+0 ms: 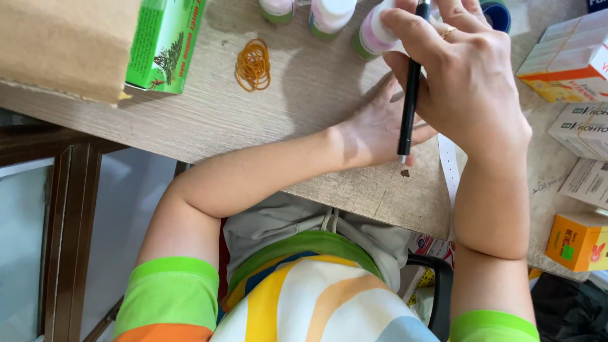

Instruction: Labeling and organizing medicine bottles at a desk in a medical clinic.

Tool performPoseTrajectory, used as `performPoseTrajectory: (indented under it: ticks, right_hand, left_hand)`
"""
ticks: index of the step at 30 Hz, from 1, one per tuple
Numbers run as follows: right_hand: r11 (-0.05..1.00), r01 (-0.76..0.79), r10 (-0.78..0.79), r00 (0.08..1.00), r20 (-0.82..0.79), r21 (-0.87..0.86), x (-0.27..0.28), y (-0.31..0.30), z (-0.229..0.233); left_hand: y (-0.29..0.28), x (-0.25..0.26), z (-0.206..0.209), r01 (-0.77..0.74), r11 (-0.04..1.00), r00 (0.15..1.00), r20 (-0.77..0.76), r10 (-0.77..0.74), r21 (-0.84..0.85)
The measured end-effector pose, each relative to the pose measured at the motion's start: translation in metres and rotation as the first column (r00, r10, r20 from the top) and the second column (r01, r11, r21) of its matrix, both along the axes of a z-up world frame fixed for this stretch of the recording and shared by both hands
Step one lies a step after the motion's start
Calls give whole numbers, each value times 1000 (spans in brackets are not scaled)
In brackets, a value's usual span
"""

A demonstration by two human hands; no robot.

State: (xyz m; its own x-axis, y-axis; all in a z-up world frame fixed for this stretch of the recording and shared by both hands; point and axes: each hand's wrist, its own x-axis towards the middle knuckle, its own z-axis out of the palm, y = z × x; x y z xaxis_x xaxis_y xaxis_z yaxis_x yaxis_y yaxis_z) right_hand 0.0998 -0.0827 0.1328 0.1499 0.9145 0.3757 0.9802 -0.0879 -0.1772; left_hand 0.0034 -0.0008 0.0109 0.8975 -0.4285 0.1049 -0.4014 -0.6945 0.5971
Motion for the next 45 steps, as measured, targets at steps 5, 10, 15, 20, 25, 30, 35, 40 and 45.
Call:
performPoseTrajectory:
  ticks: [5, 10, 15, 20, 25, 30, 35, 40, 45]
  right_hand:
    - [1000, -19, 19, 1000, -12, -11, 5, 5, 10]
    - [985, 161, -165, 984, -70, -56, 47, -6, -49]
    - [995, 85, -82, 995, -56, 55, 59, -4, -83]
    - [991, 123, -118, 989, -85, 59, 53, 0, -83]
    - [996, 35, -30, 998, -64, 82, 22, 27, -55]
    - [995, -75, 79, 995, -61, 67, 4, 42, -49]
    - [994, -66, 73, 994, -80, 84, 2, 43, -47]
    - [987, -86, 95, 994, -60, 136, 7, 32, -54]
    - [981, -48, 79, 984, -163, 186, 22, 16, -69]
  left_hand:
    - [0, 2, 1, -22, 1000, 996, 83, 23, -12]
    - [-2, -5, 4, -24, 991, 1000, 20, 22, 130]
    - [-2, -5, -1, -15, 996, 998, 63, 9, 92]
    - [-1, -5, 5, -11, 993, 997, 73, 3, 119]
    - [-7, 0, -9, -56, 998, 990, 125, 61, -40]
    - [-6, 2, -1, -140, 961, 964, -255, 78, -237]
    - [-4, -1, -8, -117, 966, 993, -29, 113, -230]
    - [1, 0, 13, -163, 952, 980, -151, 127, -258]
    - [8, 1, 33, -44, 998, 915, -403, 23, -42]
